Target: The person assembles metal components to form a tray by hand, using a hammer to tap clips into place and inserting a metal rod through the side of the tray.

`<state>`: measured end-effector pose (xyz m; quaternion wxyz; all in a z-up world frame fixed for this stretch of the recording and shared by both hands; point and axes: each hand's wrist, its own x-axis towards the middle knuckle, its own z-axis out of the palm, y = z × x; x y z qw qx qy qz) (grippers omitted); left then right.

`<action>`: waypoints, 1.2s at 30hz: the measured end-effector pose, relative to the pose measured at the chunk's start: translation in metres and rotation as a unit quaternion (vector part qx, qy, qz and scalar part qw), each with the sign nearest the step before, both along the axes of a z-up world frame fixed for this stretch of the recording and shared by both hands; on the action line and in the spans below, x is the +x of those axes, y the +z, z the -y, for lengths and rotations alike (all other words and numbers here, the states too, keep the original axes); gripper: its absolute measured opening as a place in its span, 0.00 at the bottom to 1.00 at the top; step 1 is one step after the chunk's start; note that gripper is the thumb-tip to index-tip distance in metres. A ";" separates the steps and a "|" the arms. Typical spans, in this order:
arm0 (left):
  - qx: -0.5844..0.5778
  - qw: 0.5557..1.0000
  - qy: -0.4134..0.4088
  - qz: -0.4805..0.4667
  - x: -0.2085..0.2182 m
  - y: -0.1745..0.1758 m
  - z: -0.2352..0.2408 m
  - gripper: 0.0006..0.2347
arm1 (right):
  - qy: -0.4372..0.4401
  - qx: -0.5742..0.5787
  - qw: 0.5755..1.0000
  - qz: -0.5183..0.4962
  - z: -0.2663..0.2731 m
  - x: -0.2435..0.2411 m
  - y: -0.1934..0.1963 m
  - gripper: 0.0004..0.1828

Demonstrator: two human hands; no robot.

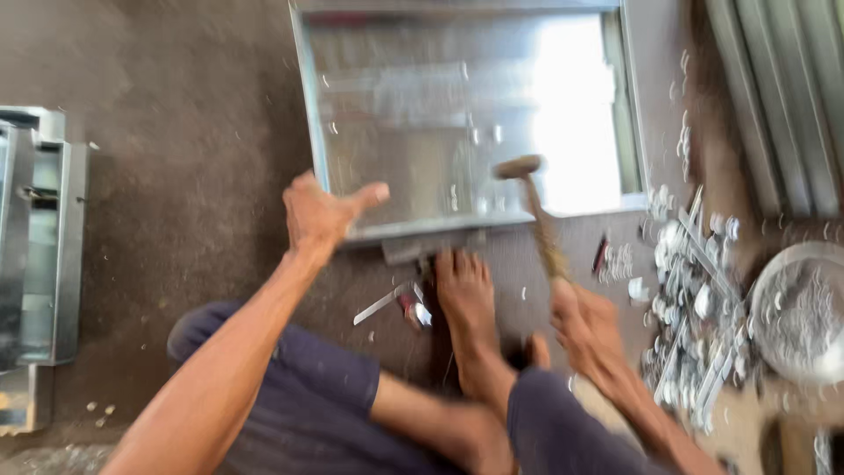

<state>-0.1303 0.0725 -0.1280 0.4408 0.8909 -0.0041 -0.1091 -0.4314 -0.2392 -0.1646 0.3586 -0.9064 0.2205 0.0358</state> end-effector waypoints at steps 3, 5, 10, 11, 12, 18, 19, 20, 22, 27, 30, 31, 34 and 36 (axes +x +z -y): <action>0.011 1.000 -0.009 -0.013 -0.006 -0.007 -0.005 0.28 | -0.077 0.244 0.930 0.266 0.032 -0.017 -0.025 0.21; 0.015 0.999 -0.010 -0.030 -0.009 -0.016 -0.001 0.28 | -0.013 0.255 0.917 0.307 0.045 -0.026 -0.044 0.20; 0.065 0.997 0.002 -0.042 0.005 -0.005 -0.001 0.30 | 0.063 -0.043 0.997 0.012 0.004 -0.028 -0.064 0.17; 0.095 0.993 0.010 -0.066 0.007 0.000 0.000 0.31 | 0.043 -0.044 0.998 -0.016 -0.001 -0.030 -0.060 0.17; 0.119 0.988 0.009 -0.096 0.007 0.003 0.009 0.33 | 0.015 -0.046 0.998 -0.045 0.002 -0.043 -0.045 0.17; 0.261 0.865 -0.100 0.417 -0.021 0.021 0.008 0.26 | -0.082 -0.084 0.968 -0.221 0.009 -0.063 -0.020 0.17; 0.177 0.909 -0.203 0.319 -0.024 0.018 0.016 0.24 | -0.075 -0.116 0.980 -0.141 0.011 -0.059 -0.027 0.17; 0.092 0.927 -0.297 0.211 -0.029 0.017 0.021 0.23 | -0.064 -0.143 0.986 -0.060 0.006 -0.056 -0.035 0.18; 0.091 0.892 -0.435 0.085 -0.032 0.026 0.037 0.23 | -0.045 -0.185 0.979 0.067 -0.005 -0.044 -0.041 0.19; 0.357 0.769 -0.531 0.001 0.010 0.122 0.077 0.10 | -0.021 -0.048 0.994 0.095 -0.033 0.021 -0.012 0.17; 0.260 0.851 -0.435 0.137 0.052 0.199 0.061 0.09 | -0.060 0.077 0.995 0.037 -0.055 0.044 0.009 0.21; 0.249 0.883 -0.386 0.100 0.062 0.222 0.049 0.10 | -0.032 0.143 0.989 0.017 -0.057 0.053 0.014 0.27; 0.185 0.950 -0.252 0.003 0.069 0.264 0.032 0.17 | 0.014 0.336 0.941 -0.030 -0.059 0.065 0.025 0.47; 0.063 0.980 -0.172 -0.080 0.059 0.256 0.027 0.20 | 0.021 0.461 0.885 -0.058 -0.063 0.068 0.028 0.61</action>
